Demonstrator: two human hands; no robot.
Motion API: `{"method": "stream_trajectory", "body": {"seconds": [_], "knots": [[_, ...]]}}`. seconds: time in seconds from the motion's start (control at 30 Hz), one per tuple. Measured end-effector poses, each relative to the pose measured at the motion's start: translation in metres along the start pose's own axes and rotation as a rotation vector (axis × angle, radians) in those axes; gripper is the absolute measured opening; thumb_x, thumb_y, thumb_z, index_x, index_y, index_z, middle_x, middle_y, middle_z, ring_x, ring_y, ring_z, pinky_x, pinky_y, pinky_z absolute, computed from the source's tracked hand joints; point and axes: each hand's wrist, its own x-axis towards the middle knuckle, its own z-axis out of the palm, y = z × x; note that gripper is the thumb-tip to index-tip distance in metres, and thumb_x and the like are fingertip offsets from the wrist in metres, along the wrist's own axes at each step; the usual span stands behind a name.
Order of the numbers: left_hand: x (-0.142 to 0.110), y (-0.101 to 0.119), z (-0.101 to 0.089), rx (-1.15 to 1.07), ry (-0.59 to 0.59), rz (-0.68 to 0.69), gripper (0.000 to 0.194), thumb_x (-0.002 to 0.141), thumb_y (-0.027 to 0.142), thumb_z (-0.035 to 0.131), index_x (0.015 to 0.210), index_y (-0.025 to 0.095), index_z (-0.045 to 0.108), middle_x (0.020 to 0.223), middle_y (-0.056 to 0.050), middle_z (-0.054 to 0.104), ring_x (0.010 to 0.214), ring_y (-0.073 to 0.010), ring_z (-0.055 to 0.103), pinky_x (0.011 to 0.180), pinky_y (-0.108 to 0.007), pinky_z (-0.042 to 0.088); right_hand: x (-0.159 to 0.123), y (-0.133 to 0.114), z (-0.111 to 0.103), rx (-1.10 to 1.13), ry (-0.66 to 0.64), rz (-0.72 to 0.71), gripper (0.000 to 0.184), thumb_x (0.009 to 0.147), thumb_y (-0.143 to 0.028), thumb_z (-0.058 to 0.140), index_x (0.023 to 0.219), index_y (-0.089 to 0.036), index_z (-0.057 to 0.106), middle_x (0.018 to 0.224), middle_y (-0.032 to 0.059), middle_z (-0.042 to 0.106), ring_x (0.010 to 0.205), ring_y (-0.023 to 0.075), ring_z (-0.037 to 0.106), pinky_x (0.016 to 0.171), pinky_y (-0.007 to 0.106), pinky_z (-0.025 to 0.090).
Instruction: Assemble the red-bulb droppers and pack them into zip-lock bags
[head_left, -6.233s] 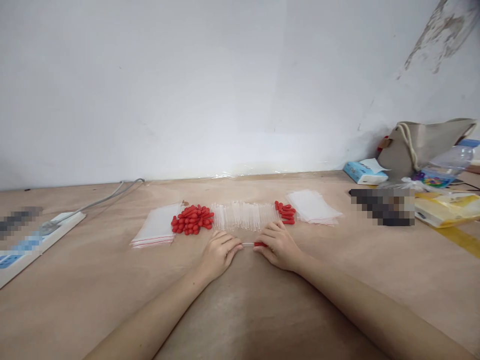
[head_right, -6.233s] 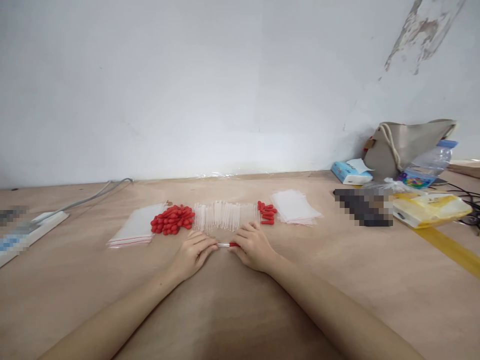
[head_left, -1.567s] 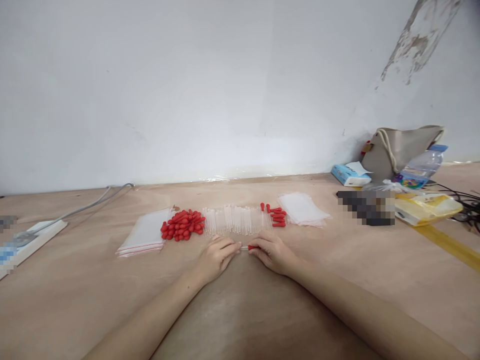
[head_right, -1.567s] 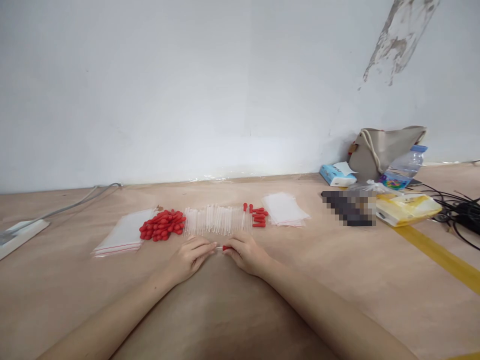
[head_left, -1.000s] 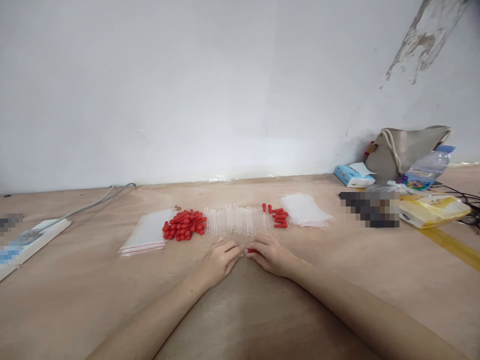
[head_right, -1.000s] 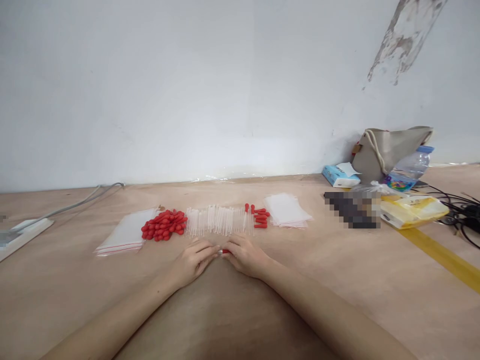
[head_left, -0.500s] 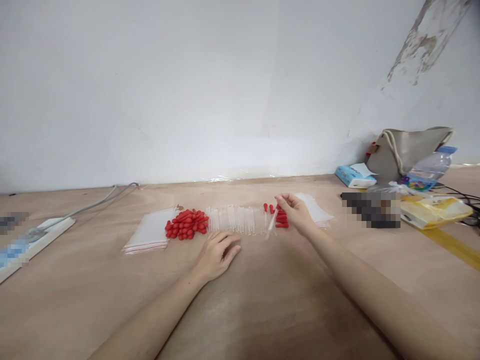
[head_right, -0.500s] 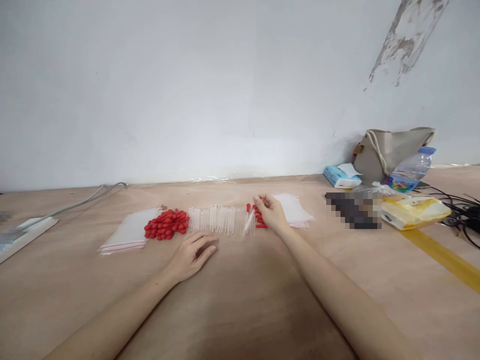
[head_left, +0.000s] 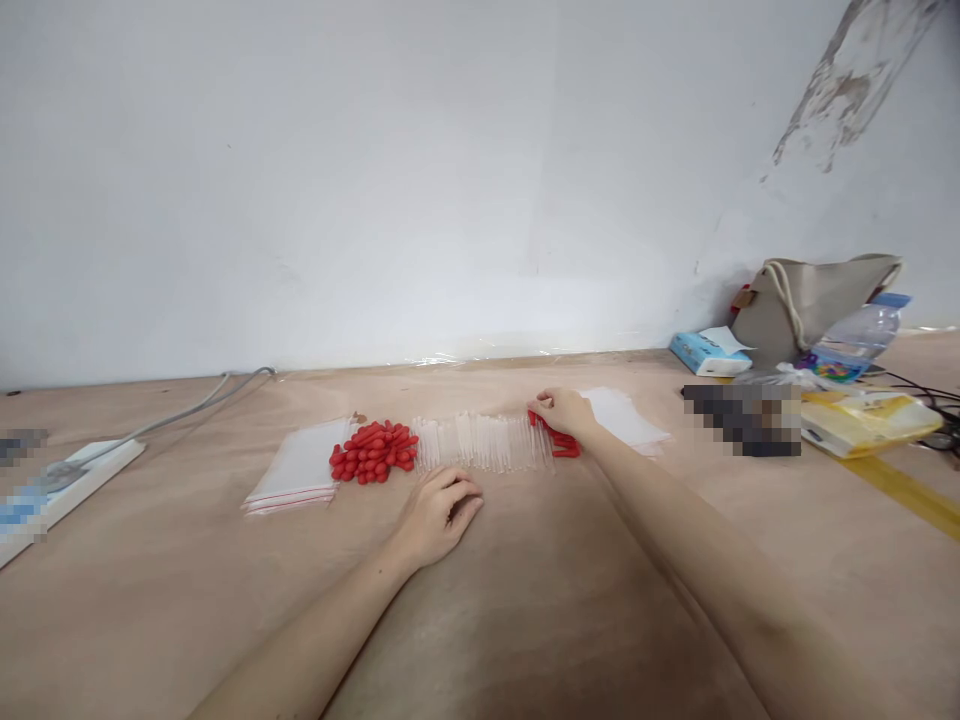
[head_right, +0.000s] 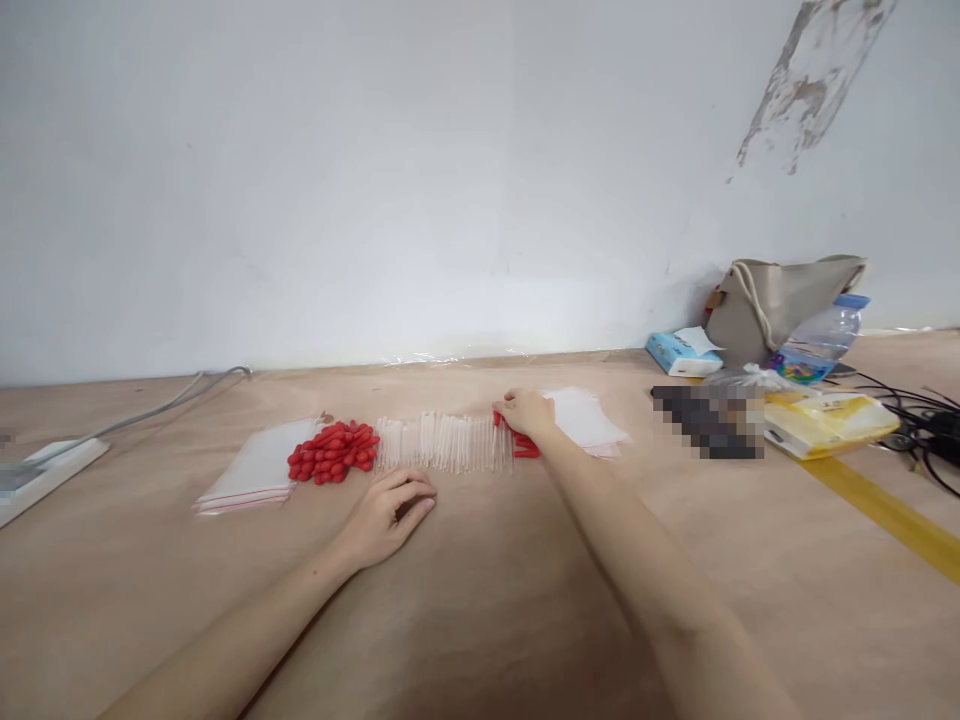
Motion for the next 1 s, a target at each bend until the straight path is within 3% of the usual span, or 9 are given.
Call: {"method": "stream_trajectory", "body": {"seconds": [0.13, 0.27, 0.33, 0.5, 0.63, 0.7, 0.83, 1.0], "knots": [[0.001, 0.001, -0.001, 0.007, 0.001, -0.001, 0.017, 0.084, 0.024, 0.046, 0.086, 0.020, 0.062, 0.085, -0.004, 0.059, 0.080, -0.0161, 0.054, 0.074, -0.031, 0.042, -0.016, 0.014, -0.020, -0.001, -0.044, -0.050, 0.027, 0.074, -0.042, 0.052, 0.084, -0.020, 0.064, 0.076, 0.0027, 0.064, 0.067, 0.0134, 0.056, 0.058, 0.022, 0.037], [0.002, 0.001, -0.002, 0.013, -0.003, 0.001, 0.017, 0.084, 0.024, 0.046, 0.088, 0.020, 0.062, 0.085, -0.004, 0.059, 0.080, -0.0165, 0.054, 0.074, -0.032, 0.042, -0.034, 0.033, -0.034, -0.022, -0.132, -0.283, 0.019, 0.071, -0.037, 0.057, 0.074, -0.021, 0.066, 0.070, 0.0002, 0.063, 0.065, 0.0126, 0.054, 0.059, 0.022, 0.037], [0.002, 0.002, -0.002, 0.015, -0.009, 0.001, 0.017, 0.084, 0.024, 0.046, 0.089, 0.020, 0.061, 0.085, -0.004, 0.059, 0.081, -0.0167, 0.053, 0.074, -0.032, 0.041, -0.040, 0.042, -0.035, -0.054, -0.098, -0.372, 0.018, 0.072, -0.035, 0.057, 0.077, -0.021, 0.068, 0.074, 0.0020, 0.063, 0.068, 0.0139, 0.054, 0.062, 0.023, 0.038], [0.001, 0.003, -0.001, 0.065, 0.011, 0.004, 0.017, 0.084, 0.025, 0.046, 0.088, 0.021, 0.062, 0.086, -0.004, 0.059, 0.081, -0.0171, 0.052, 0.074, -0.032, 0.039, -0.043, 0.047, -0.030, -0.148, -0.027, -0.433, 0.015, 0.075, -0.030, 0.055, 0.075, -0.022, 0.068, 0.080, 0.0040, 0.062, 0.078, 0.0167, 0.053, 0.072, 0.027, 0.037], [0.006, -0.001, -0.006, 0.345, 0.290, -0.211, 0.019, 0.080, 0.033, 0.051, 0.076, 0.022, 0.065, 0.086, -0.006, 0.056, 0.083, -0.0219, 0.048, 0.076, -0.039, 0.034, -0.046, 0.040, -0.034, -0.212, -0.007, -0.431, 0.015, 0.076, -0.027, 0.053, 0.073, -0.020, 0.065, 0.081, 0.0042, 0.063, 0.081, 0.0174, 0.052, 0.073, 0.028, 0.035], [0.013, -0.006, -0.011, 0.451, 0.347, -0.328, 0.018, 0.077, 0.034, 0.053, 0.074, 0.022, 0.065, 0.090, -0.007, 0.054, 0.087, -0.0240, 0.046, 0.077, -0.040, 0.032, -0.047, 0.036, -0.037, -0.220, -0.003, -0.414, 0.014, 0.077, -0.027, 0.051, 0.076, -0.021, 0.064, 0.081, 0.0036, 0.063, 0.082, 0.0175, 0.052, 0.073, 0.028, 0.034], [0.033, -0.017, -0.014, 0.505, 0.247, -0.454, 0.017, 0.075, 0.036, 0.053, 0.072, 0.023, 0.064, 0.100, -0.007, 0.052, 0.097, -0.0267, 0.042, 0.078, -0.039, 0.032, -0.047, 0.035, -0.036, -0.225, -0.036, -0.378, 0.016, 0.079, -0.026, 0.047, 0.076, -0.022, 0.062, 0.077, 0.0008, 0.065, 0.077, 0.0162, 0.055, 0.071, 0.027, 0.033], [0.064, -0.024, -0.001, 0.515, 0.184, -0.596, 0.027, 0.073, 0.044, 0.050, 0.074, 0.022, 0.065, 0.106, -0.009, 0.050, 0.103, -0.0285, 0.039, 0.085, -0.042, 0.029, -0.043, 0.044, -0.027, -0.112, -0.022, -0.355, 0.013, 0.079, -0.024, 0.047, 0.077, -0.020, 0.059, 0.076, 0.0012, 0.065, 0.067, 0.0134, 0.055, 0.064, 0.024, 0.036]]}}
